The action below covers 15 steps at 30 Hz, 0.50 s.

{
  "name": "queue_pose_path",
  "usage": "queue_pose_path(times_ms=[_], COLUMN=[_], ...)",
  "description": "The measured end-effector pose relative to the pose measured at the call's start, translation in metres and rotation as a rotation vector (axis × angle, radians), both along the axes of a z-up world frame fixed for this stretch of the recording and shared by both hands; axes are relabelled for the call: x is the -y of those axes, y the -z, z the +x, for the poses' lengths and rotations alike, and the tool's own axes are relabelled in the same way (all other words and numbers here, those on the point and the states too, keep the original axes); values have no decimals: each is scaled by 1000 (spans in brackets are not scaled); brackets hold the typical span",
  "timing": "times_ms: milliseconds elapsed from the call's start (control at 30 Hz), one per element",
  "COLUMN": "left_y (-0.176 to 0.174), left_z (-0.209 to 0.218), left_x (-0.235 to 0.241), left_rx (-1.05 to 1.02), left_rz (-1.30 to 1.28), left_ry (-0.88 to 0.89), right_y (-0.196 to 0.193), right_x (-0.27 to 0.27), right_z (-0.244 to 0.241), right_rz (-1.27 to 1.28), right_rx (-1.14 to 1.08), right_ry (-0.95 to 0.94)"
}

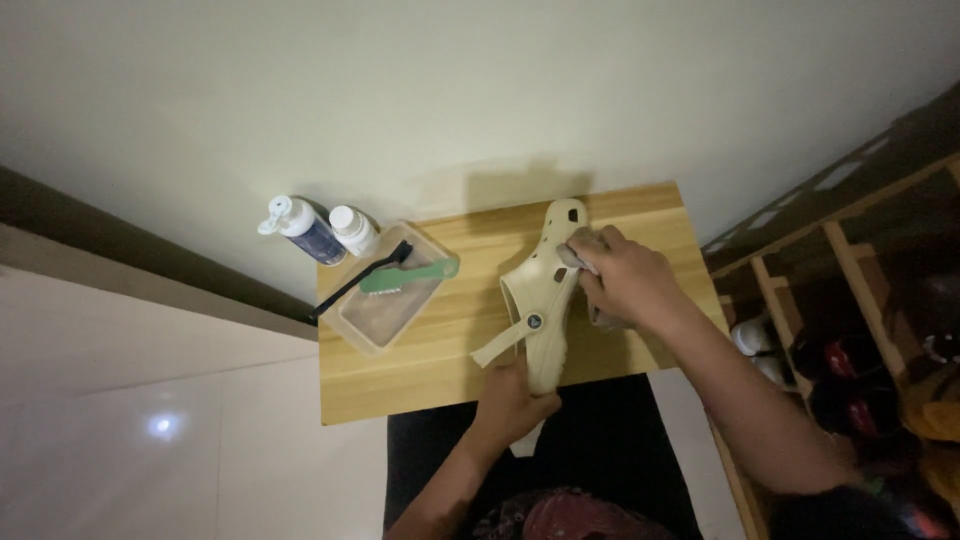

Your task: The person wipes a single beige clog-style shoe with a cloth on a wooden table. They rotate the shoe to clean the upper, sides, and sole, then wipe the interior. Cleaning supplies are visible on the table.

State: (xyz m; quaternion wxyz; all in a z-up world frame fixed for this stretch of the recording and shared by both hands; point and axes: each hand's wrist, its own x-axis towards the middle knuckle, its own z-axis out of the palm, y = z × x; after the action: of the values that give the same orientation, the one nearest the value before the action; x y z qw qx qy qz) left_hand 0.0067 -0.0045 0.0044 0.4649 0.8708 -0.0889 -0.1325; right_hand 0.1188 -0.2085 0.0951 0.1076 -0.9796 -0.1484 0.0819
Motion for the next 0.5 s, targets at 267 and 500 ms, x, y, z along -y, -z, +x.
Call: queue_pose_path(times_ms=[267, 500], left_y=[-26, -1], left_z=[-3, -3], left_x=[-2, 0], left_rx=[59, 3], left_rz=[19, -18], left_ry=[-27, -39], right_y=[57, 84], right_x=[26, 46], right_z=[12, 13], right_rz=[289, 368], right_rx=[23, 224], right_ry=[-33, 45])
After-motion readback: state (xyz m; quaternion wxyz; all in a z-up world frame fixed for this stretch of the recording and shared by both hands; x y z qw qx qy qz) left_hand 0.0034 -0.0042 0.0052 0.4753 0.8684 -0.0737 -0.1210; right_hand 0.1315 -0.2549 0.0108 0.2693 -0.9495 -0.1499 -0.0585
